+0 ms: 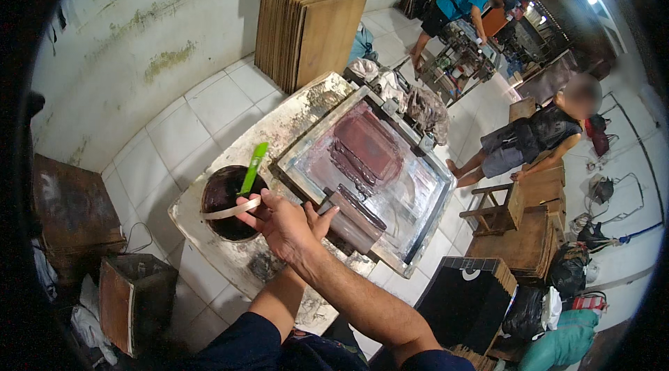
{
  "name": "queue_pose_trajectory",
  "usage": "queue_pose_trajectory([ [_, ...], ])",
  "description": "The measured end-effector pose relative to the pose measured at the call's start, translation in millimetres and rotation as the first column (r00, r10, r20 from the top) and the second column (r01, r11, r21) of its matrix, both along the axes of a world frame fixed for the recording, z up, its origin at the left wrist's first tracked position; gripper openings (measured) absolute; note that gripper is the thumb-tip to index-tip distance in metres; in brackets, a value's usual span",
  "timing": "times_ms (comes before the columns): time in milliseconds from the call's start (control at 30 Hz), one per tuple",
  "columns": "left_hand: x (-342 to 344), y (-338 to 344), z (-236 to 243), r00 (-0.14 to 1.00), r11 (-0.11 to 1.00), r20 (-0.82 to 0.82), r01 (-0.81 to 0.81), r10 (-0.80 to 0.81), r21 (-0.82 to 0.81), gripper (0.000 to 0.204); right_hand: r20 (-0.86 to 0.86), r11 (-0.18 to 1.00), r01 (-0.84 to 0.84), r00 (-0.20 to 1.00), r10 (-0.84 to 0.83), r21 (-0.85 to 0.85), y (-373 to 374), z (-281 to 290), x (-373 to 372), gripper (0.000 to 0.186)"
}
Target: The person repeatedly places a screen printing frame over a black skateboard deck and uses a squeegee to pull ink across the screen. They lift the frame to reveal the printed design, then repeat the process on the same deck multiple times.
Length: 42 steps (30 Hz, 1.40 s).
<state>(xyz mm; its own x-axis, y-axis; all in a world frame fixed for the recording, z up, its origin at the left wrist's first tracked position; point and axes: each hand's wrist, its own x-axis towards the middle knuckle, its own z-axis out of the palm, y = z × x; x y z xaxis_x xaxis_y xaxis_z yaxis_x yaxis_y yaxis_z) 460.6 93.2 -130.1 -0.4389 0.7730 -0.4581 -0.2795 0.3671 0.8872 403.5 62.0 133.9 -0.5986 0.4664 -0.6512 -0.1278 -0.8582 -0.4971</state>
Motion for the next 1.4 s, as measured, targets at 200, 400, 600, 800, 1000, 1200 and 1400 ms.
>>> queue_pose_trajectory([
  [200,-1.8,1.8,1.9,0.835,0.897,0.546,-0.285,0.059,0.339,0.094,0.686,0.021,-0.686,0.727,0.023,0.727,56.4,-67.6,144.9,0.057],
  [400,7.7,26.3,41.9,0.889,0.889,-0.024,-0.457,0.457,0.030,0.053,0.771,-0.394,-0.824,0.541,-0.334,0.407,84.3,-152.1,243.1,0.106],
  [600,8.5,21.9,61.8,0.906,0.905,0.024,-0.421,0.423,-0.056,0.060,0.687,-0.518,-0.739,0.640,-0.344,0.430,77.7,-188.5,244.1,0.075],
  [800,11.5,27.0,46.5,0.872,0.855,-0.055,-0.488,0.486,-0.176,0.087,0.665,-0.590,-0.695,0.672,-0.326,0.412,90.4,-193.6,254.2,0.070],
  [1000,9.5,27.2,33.3,0.830,0.852,0.225,-0.524,0.510,-0.002,0.094,0.666,-0.598,-0.617,0.724,-0.178,0.511,152.0,-169.7,274.2,0.065],
  [1200,4.3,32.9,8.5,0.854,0.849,0.051,-0.507,0.519,-0.150,0.104,0.176,-0.534,-0.257,0.964,-0.198,0.806,231.8,-44.3,294.6,0.063],
  [1400,13.0,48.8,11.3,0.610,0.602,-0.096,-0.792,0.786,-0.102,0.086,-0.130,-0.014,0.129,0.990,-0.052,0.992,344.4,16.8,293.7,0.049],
])
